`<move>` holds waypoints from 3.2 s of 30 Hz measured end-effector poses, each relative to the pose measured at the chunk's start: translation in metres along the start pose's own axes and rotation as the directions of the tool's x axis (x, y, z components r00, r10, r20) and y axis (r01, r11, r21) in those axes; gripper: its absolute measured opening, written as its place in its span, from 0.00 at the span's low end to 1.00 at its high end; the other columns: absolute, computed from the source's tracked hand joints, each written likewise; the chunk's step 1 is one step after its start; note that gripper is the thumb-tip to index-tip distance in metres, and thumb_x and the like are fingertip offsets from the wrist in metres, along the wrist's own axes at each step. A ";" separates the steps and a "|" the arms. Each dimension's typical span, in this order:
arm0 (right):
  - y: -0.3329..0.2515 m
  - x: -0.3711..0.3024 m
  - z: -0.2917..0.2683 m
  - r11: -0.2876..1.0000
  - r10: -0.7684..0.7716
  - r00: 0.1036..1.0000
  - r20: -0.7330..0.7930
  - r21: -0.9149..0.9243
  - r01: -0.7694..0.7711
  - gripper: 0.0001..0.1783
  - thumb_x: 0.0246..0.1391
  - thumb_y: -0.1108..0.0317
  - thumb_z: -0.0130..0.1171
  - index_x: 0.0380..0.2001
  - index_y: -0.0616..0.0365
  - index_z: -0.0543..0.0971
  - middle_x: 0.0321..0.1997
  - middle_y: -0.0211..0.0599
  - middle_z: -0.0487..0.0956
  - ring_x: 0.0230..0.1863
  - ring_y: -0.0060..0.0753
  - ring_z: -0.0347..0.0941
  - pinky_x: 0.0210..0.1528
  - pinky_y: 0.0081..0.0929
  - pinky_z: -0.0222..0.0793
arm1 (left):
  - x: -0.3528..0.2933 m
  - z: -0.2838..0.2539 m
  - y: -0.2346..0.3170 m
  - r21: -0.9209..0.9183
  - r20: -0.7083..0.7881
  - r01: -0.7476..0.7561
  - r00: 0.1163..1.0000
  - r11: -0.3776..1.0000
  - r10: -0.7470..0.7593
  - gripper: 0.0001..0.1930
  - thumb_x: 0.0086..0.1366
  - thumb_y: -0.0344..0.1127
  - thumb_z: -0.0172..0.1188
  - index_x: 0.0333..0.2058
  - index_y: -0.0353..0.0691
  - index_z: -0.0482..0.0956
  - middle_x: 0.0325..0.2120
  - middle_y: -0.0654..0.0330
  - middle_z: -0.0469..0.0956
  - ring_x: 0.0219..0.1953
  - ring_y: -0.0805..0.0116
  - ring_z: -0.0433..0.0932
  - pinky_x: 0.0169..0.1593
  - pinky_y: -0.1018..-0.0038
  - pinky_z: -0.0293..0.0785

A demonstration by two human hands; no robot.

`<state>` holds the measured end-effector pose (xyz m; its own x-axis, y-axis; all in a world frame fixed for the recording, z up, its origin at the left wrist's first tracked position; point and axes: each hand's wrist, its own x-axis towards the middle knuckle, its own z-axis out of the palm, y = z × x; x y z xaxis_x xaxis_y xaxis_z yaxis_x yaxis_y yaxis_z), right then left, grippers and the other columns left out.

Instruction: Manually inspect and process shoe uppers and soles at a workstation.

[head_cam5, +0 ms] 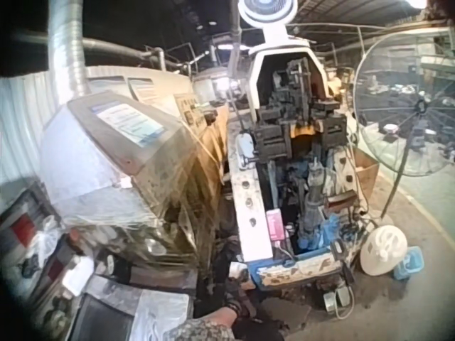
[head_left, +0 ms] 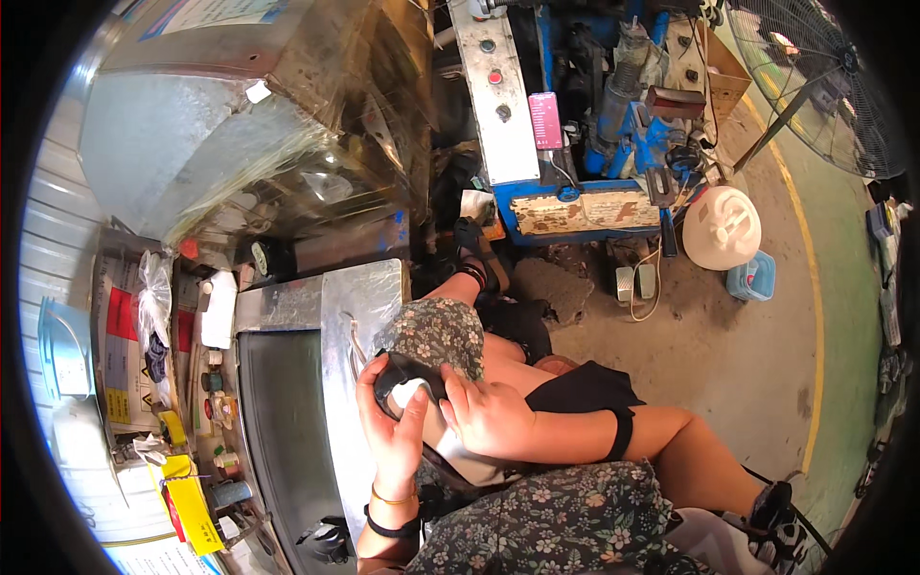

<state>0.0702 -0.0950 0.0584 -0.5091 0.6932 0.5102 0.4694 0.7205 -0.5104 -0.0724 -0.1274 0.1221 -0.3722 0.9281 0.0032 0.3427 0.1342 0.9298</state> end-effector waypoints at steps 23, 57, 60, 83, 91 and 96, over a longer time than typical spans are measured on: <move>-0.012 -0.009 -0.007 0.685 0.168 0.854 0.491 0.565 -0.460 0.39 0.66 0.61 0.44 0.68 0.64 0.36 0.63 0.70 0.58 0.59 0.67 0.64 0.59 0.41 0.64 | -0.026 -0.011 -0.027 0.373 -0.238 0.042 0.970 0.927 0.052 0.20 0.73 0.40 0.39 0.52 0.33 0.72 0.46 0.43 0.77 0.45 0.43 0.78 0.48 0.61 0.75; -0.043 0.052 0.015 0.337 0.064 0.865 0.497 0.805 -0.488 0.23 0.68 0.58 0.44 0.61 0.55 0.68 0.67 0.41 0.62 0.67 0.32 0.57 0.65 0.27 0.53 | -0.037 -0.053 -0.044 -0.249 0.068 -0.071 0.994 0.966 0.091 0.21 0.67 0.39 0.55 0.56 0.38 0.69 0.47 0.60 0.75 0.50 0.73 0.72 0.54 0.77 0.67; -0.032 0.059 0.019 0.518 -0.080 0.894 0.441 0.784 -0.341 0.16 0.65 0.64 0.50 0.51 0.59 0.75 0.58 0.40 0.70 0.61 0.34 0.64 0.63 0.28 0.57 | -0.035 -0.055 -0.056 -0.543 0.154 0.014 0.985 0.839 0.083 0.25 0.68 0.40 0.55 0.60 0.36 0.65 0.55 0.56 0.70 0.57 0.68 0.67 0.60 0.74 0.61; -0.020 0.044 -0.082 0.266 0.228 0.818 0.528 0.775 -0.574 0.52 0.44 0.40 0.62 0.64 0.65 0.58 0.65 0.50 0.62 0.67 0.43 0.59 0.69 0.39 0.51 | -0.063 -0.024 0.014 -0.244 0.222 -0.607 0.724 0.757 0.653 0.42 0.45 0.52 0.73 0.58 0.44 0.70 0.59 0.49 0.66 0.64 0.45 0.57 0.63 0.51 0.55; 0.087 -0.123 -0.101 -0.258 0.518 0.432 0.738 0.616 -0.744 0.34 0.53 0.50 0.53 0.59 0.61 0.68 0.56 0.47 0.74 0.54 0.45 0.73 0.59 0.43 0.69 | -0.062 -0.053 -0.074 -0.504 0.090 -0.119 0.978 0.855 0.189 0.14 0.63 0.32 0.61 0.48 0.39 0.78 0.42 0.58 0.80 0.43 0.69 0.79 0.47 0.73 0.75; 0.081 -0.088 -0.046 -0.176 0.386 0.714 0.584 0.806 -0.565 0.31 0.59 0.53 0.46 0.58 0.66 0.67 0.58 0.50 0.73 0.57 0.46 0.71 0.62 0.43 0.64 | -0.080 -0.100 -0.145 -0.673 -0.346 0.077 0.846 0.736 -0.405 0.08 0.66 0.28 0.57 0.43 0.35 0.78 0.39 0.61 0.80 0.44 0.74 0.76 0.51 0.77 0.70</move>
<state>0.1859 -0.0969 0.0043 -0.6036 0.7611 -0.2375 -0.3764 -0.5346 -0.7566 -0.1788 -0.2563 0.0238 -0.7524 0.6109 -0.2465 -0.3570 -0.0636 0.9319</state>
